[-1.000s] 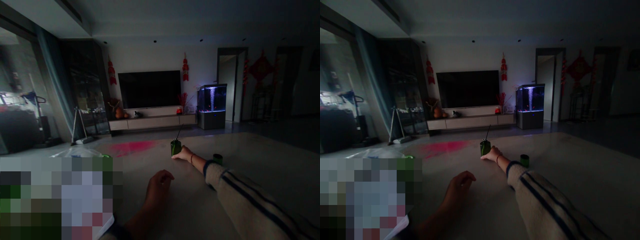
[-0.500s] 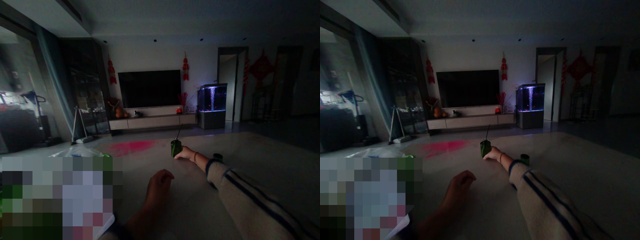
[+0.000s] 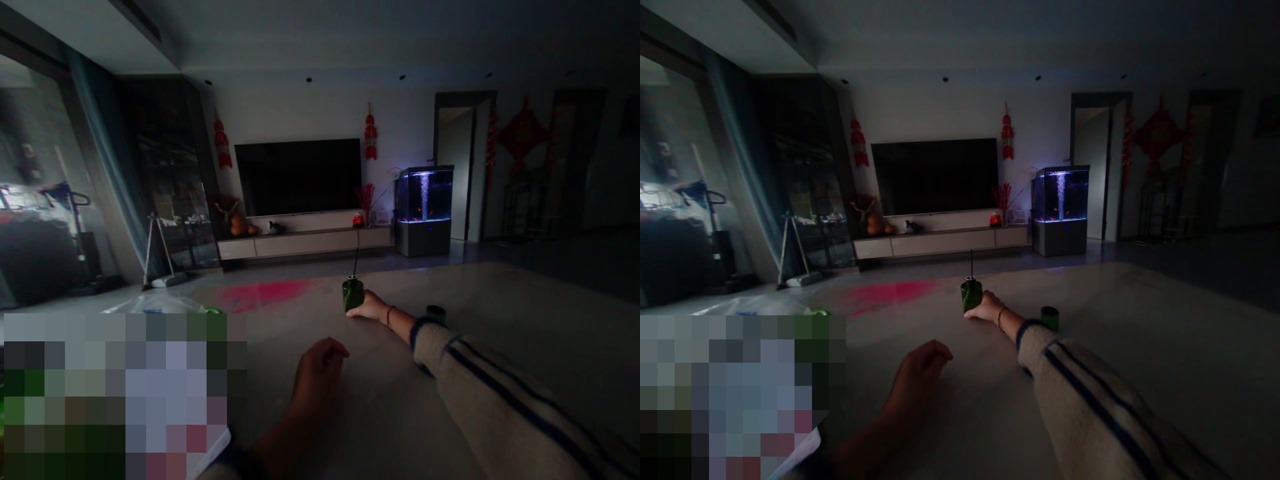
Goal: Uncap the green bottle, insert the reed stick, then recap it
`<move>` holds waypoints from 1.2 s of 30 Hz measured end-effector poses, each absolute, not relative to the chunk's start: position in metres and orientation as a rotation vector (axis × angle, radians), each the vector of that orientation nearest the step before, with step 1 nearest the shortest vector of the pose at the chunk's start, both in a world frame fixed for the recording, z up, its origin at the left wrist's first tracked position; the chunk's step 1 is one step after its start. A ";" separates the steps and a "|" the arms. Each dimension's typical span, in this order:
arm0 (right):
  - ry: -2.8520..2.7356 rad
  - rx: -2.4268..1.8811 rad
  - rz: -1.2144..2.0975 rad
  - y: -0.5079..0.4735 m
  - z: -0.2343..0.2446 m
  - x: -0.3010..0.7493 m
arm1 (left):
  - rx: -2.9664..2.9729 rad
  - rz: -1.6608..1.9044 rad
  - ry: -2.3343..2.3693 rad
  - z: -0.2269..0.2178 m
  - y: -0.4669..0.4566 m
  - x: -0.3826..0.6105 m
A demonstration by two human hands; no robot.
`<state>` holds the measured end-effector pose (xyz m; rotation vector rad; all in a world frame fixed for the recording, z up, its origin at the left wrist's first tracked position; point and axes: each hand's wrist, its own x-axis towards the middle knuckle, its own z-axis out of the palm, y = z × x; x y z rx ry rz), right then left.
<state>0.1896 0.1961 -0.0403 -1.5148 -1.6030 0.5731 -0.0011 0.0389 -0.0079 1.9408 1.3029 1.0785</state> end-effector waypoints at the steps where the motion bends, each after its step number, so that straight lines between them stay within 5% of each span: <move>1: -1.607 -1.508 0.585 0.196 -0.039 0.190 | 1.944 1.075 1.301 -0.008 0.039 -0.001; 36: -1.712 -1.133 1.048 0.175 -0.016 0.188 | 1.818 0.990 1.306 -0.007 0.035 0.000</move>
